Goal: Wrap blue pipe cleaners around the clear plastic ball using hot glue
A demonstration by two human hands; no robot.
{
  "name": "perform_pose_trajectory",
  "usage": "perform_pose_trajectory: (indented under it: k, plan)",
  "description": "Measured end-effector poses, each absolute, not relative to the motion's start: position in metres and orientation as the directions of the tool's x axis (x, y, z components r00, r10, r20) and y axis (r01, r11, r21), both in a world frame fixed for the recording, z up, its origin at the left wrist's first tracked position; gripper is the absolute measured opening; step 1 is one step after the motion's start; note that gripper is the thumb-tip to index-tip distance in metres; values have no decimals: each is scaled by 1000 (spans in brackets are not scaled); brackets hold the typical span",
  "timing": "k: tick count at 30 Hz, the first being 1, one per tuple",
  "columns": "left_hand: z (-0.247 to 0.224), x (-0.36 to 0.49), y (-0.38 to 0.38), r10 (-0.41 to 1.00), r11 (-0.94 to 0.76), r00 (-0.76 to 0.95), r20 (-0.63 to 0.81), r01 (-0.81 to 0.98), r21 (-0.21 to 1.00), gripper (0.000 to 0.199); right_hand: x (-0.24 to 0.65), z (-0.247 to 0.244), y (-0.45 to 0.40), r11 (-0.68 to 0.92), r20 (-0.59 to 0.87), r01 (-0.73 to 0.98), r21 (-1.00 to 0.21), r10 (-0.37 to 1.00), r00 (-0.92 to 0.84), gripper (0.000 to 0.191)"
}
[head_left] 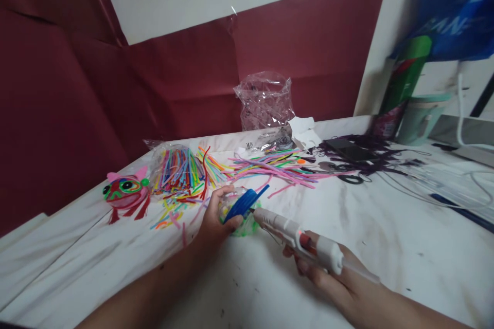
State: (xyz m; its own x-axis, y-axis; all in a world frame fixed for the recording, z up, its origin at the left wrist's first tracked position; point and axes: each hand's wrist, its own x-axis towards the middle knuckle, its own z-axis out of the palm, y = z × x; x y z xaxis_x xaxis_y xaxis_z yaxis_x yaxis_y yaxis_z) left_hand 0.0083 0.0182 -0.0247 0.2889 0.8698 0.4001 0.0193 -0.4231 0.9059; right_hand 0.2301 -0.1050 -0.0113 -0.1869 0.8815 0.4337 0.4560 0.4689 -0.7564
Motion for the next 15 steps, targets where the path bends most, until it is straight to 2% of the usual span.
perform_pose_trajectory:
  k: [9, 15]
  plan:
    - [-23, 8, 17, 857, -454, 292, 425, 36, 890, 64, 230, -8, -108, 473, 419, 477, -741, 880, -223, 18]
    - [-25, 7, 17, 862, -424, 310, 401, 10, 905, 67, 232, -14, -107, 420, 391, 497, -760, 905, -168, 22]
